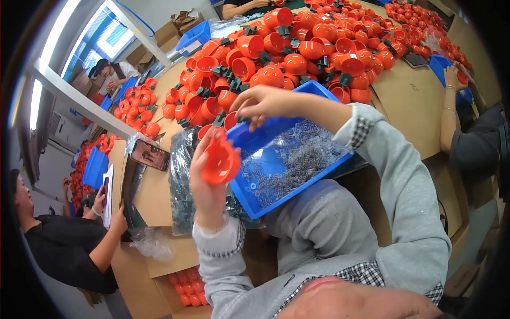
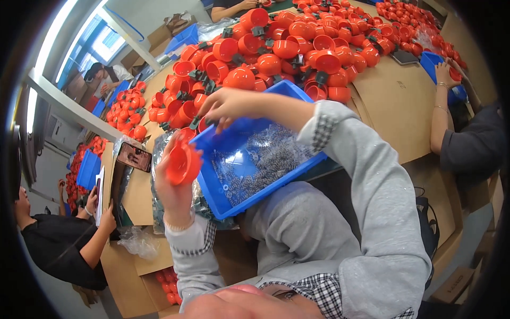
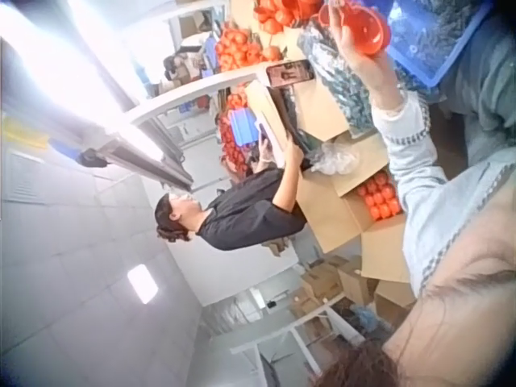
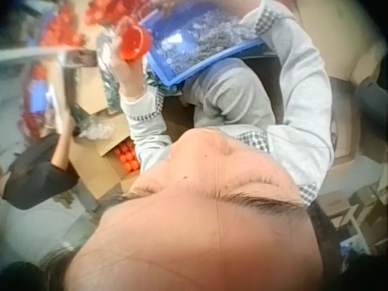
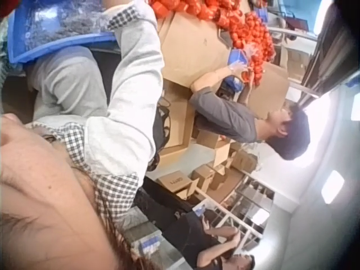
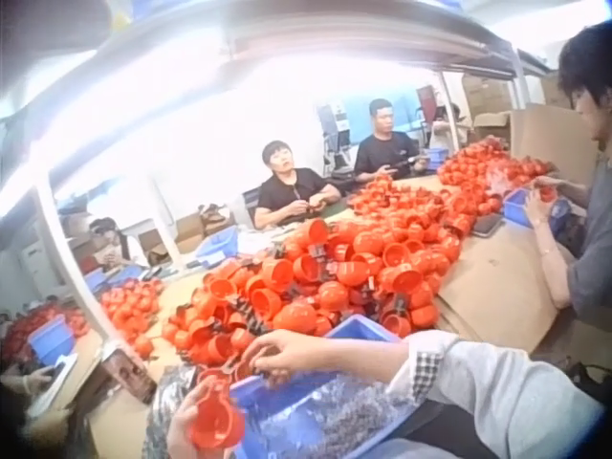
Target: Assembling small red plastic toy components by hand at a factory workstation.
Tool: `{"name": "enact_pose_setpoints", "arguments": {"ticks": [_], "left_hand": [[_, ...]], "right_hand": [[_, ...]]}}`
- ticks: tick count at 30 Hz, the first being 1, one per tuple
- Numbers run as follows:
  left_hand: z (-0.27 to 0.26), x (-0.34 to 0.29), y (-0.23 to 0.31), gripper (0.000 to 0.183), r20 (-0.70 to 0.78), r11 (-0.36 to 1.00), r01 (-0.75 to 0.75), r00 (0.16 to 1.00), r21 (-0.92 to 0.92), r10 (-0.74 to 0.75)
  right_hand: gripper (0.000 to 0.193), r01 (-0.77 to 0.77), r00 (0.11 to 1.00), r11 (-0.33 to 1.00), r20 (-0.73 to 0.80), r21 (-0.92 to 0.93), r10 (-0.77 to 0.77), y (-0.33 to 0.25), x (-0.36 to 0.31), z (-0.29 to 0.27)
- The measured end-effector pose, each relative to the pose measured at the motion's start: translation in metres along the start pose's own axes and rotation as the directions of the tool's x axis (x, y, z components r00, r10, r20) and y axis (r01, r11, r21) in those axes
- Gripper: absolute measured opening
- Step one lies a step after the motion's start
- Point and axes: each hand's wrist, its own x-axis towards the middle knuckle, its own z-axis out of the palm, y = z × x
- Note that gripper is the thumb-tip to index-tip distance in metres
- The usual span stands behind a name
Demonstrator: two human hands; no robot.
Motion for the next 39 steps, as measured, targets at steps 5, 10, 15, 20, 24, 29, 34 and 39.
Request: {"name": "enact_pose_setpoints", "arguments": {"ticks": [5, 10, 15, 20, 24, 29, 34, 39], "left_hand": [[-0.001, 0.047, -0.045, 0.038, -0.027, 0.972, -0.054, 0.998, 0.227, 0.062], [-0.005, 0.049, -0.045, 0.039, 0.052, 0.977, 0.078, 0.995, 0.199, -0.09], [0.005, 0.044, -0.041, 0.039, 0.055, 0.984, 0.143, 0.987, 0.107, -0.15], [-0.004, 0.043, -0.041, 0.041, -0.004, 0.979, 0.063, 0.998, 0.193, -0.064], [0.0, 0.043, -0.041, 0.039, -0.034, 0.962, 0.002, 0.999, 0.274, 0.008], [-0.002, 0.042, -0.042, 0.038, -0.056, 0.935, -0.031, 0.997, 0.352, 0.054], [-0.003, 0.043, -0.043, 0.042, -0.038, 0.912, -0.049, 0.997, 0.408, 0.07], [-0.006, 0.044, -0.045, 0.042, -0.04, 0.89, -0.079, 0.993, 0.448, 0.108]], "right_hand": [[0.022, 0.024, 0.982, 0.841, -0.169, 0.54, 0.08, 0.001, -0.014, -0.029], [0.022, 0.067, 0.978, 0.96, -0.21, 0.271, -0.009, 0.004, -0.02, -0.027], [0.033, 0.203, 0.965, 0.967, -0.201, 0.151, -0.171, 0.007, -0.023, -0.029], [0.04, 0.175, 0.971, 0.984, -0.157, -0.038, -0.178, 0.005, -0.022, -0.029], [0.041, 0.361, 0.927, 0.921, -0.053, -0.145, -0.372, 0.007, -0.023, -0.021], [0.037, 0.379, 0.923, 0.886, 0.034, -0.268, -0.384, 0.003, -0.023, -0.01], [0.035, 0.408, 0.905, 0.859, 0.01, -0.308, -0.426, 0.006, -0.023, -0.008], [0.034, 0.434, 0.891, 0.847, 0.006, -0.306, -0.455, 0.008, -0.021, -0.003]]}}
